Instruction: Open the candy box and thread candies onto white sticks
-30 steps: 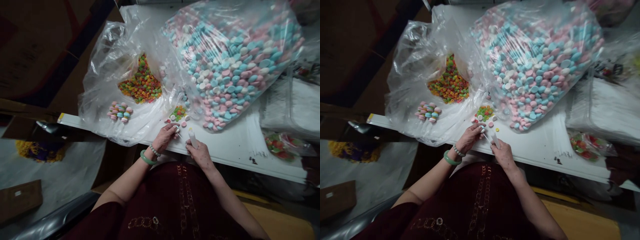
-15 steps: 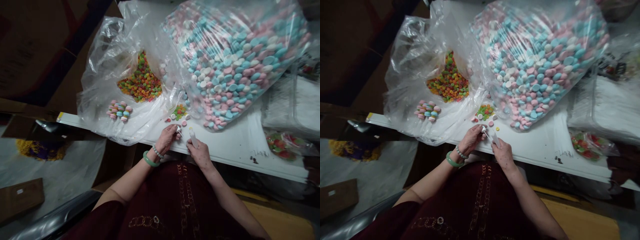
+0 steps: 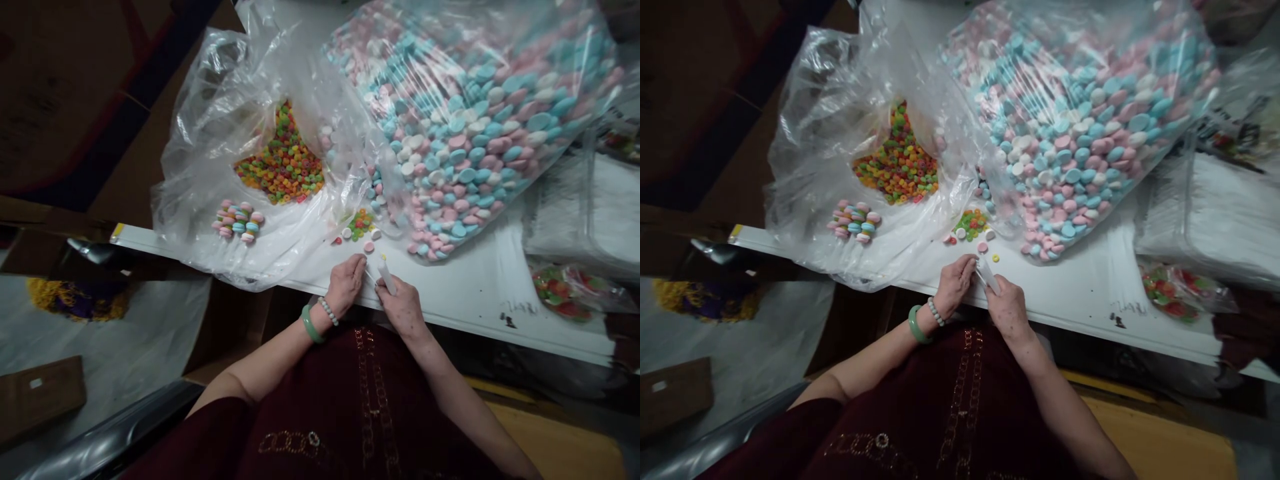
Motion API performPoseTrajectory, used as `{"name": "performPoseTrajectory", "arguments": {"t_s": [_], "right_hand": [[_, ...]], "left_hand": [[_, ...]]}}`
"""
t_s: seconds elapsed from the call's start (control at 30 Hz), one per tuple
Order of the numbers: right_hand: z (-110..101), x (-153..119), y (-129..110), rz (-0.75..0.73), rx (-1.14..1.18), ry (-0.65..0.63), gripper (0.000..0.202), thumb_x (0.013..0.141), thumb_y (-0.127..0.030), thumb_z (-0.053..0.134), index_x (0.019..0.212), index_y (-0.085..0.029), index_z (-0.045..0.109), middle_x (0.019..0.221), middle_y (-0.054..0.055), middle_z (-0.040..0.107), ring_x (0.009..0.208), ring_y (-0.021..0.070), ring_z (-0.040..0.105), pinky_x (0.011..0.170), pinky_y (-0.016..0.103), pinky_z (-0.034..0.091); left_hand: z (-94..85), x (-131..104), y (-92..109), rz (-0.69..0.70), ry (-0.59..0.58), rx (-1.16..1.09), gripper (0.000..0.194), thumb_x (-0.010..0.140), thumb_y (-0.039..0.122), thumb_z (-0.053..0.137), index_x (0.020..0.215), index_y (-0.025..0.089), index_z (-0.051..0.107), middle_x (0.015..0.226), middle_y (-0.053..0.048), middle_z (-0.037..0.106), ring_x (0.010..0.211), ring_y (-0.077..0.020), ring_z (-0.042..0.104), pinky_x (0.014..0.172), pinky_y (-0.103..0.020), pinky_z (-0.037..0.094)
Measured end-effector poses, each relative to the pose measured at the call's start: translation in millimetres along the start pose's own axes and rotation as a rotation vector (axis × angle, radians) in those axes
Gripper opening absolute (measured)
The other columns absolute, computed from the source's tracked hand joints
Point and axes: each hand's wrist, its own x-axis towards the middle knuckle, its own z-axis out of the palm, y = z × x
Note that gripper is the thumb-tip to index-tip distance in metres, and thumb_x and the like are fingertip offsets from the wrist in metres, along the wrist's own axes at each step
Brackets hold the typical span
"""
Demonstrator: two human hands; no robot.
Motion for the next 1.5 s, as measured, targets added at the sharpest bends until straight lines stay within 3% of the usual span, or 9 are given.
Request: {"name": "performPoseTrajectory", "arguments": {"t_s": [0.23,0.37,0.5,0.7,0.93,1.03,1.17,1.3,1.5], "right_hand": [[17.7,24.1,-15.3,-0.053,-0.033,0.039,0.010,0.072,-0.025,0.050,0.064,-0.022,0.056,0.059,0.002,0.059,0.057,0.0160,0.051,0.061,0.028,0.039],[6.8,24.6,-6.3,0.063,0.108,0.003,0.008,0.070,-0.028,0.056,0.067,-0.021,0.059,0.056,0.000,0.059,0.053,0.0142,0.051,0.055,0.026,0.040],[-17.9,18.0,20.0,0.331,0.329,0.169,0.021,0.065,-0.035,0.066,0.079,-0.019,0.061,0.050,-0.004,0.056,0.041,0.0105,0.046,0.040,0.022,0.034],[-28.4,17.4,26.8,0.372,0.556,0.197,0.028,0.062,-0.033,0.070,0.080,-0.017,0.057,0.047,-0.006,0.053,0.034,0.0057,0.036,0.032,0.018,0.024],[-28.7,17.6,27.2,0.382,0.596,0.157,0.030,0.062,-0.033,0.070,0.083,-0.017,0.056,0.047,-0.005,0.054,0.033,0.0052,0.036,0.031,0.017,0.024],[-28.3,19.1,29.0,0.370,0.596,0.155,0.030,0.062,-0.034,0.070,0.084,-0.017,0.056,0.048,-0.006,0.054,0.033,0.0050,0.036,0.031,0.017,0.024],[-27.0,17.6,28.2,0.373,0.590,0.156,0.030,0.062,-0.033,0.069,0.083,-0.017,0.056,0.048,-0.006,0.054,0.034,0.0051,0.036,0.031,0.017,0.025],[-21.0,12.4,23.1,0.368,0.568,0.120,0.026,0.062,-0.033,0.068,0.080,-0.017,0.056,0.047,-0.006,0.053,0.034,0.0052,0.037,0.031,0.017,0.025],[-11.1,9.3,18.9,0.389,0.531,0.042,0.026,0.064,-0.032,0.069,0.081,-0.017,0.057,0.048,-0.006,0.053,0.036,0.0053,0.039,0.032,0.016,0.027]], "left_hand": [[3.6,2.1,1.6,0.028,-0.026,0.084,0.026,0.095,0.031,0.047,0.081,0.021,0.066,0.064,-0.001,0.057,0.057,-0.0140,0.046,0.062,-0.026,0.035],[-2.6,0.9,5.7,0.025,-0.101,0.133,0.029,0.097,0.035,0.046,0.100,0.021,0.071,0.069,-0.001,0.064,0.061,-0.0142,0.054,0.064,-0.025,0.039],[-0.8,8.4,10.9,0.129,-0.085,0.405,0.029,0.096,0.033,0.049,0.119,0.024,0.064,0.093,-0.004,0.071,0.081,-0.0155,0.063,0.070,-0.024,0.042],[20.6,23.9,19.7,0.277,-0.279,0.853,0.026,0.098,0.025,0.037,0.107,0.023,0.062,0.113,-0.008,0.063,0.080,-0.0161,0.064,0.058,-0.026,0.038],[-17.9,30.8,4.0,0.067,0.010,0.975,0.032,0.100,0.032,0.032,0.114,0.021,0.059,0.106,-0.011,0.067,0.084,-0.0211,0.065,0.063,-0.030,0.038],[-32.1,42.2,-2.5,0.029,0.034,1.023,0.031,0.100,0.027,0.032,0.115,0.020,0.058,0.100,-0.012,0.069,0.080,-0.0226,0.066,0.064,-0.031,0.038],[-31.6,42.8,-3.3,0.081,-0.034,0.960,0.029,0.097,0.019,0.034,0.114,0.015,0.057,0.093,-0.013,0.069,0.079,-0.0228,0.066,0.066,-0.031,0.039],[-28.3,30.5,-2.9,0.103,-0.152,0.661,0.016,0.091,0.022,0.047,0.084,0.018,0.061,0.078,-0.006,0.067,0.072,-0.0178,0.061,0.067,-0.028,0.040],[-39.4,25.4,-7.8,-0.035,0.013,0.233,0.018,0.090,0.026,0.050,0.076,0.019,0.059,0.074,0.001,0.065,0.070,-0.0128,0.058,0.068,-0.023,0.043]]}}
